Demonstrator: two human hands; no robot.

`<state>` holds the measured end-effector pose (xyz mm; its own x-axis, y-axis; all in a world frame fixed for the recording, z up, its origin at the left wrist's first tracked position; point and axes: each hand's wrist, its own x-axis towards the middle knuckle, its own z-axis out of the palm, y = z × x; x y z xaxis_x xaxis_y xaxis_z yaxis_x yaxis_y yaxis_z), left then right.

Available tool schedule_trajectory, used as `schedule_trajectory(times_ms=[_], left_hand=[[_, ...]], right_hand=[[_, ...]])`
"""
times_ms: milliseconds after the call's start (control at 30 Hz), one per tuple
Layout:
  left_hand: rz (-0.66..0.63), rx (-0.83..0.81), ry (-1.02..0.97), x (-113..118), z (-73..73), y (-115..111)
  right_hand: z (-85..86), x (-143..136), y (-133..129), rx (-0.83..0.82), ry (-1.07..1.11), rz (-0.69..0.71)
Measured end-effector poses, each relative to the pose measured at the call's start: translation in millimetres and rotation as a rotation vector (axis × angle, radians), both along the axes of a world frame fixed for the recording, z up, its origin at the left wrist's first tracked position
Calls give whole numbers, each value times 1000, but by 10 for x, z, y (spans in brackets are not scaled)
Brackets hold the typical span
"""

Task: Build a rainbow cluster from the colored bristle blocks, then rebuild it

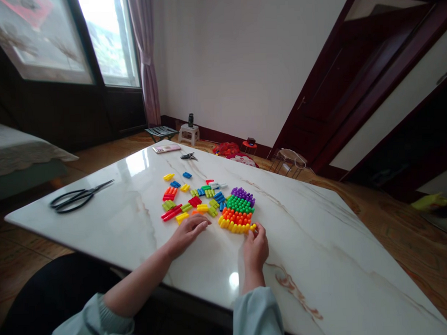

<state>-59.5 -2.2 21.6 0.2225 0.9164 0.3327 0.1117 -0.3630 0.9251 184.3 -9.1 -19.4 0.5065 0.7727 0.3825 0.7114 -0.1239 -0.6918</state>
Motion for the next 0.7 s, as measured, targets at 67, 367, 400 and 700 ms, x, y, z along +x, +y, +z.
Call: schedule_trajectory(times_ms=[67,367,400,700], left_hand=[[9,18,29,-3,-4,3],[8,33,11,-5,-5,-4],[12,30,8,-3,-10,-8],[731,140,240,-53,-61,-76]], right_hand=[[11,-10,-5,-11,9,4],[39,-34,-15,-1,90,55],[49,-43,-21,10,81,50],[202,-171,-105,324,-79,1]])
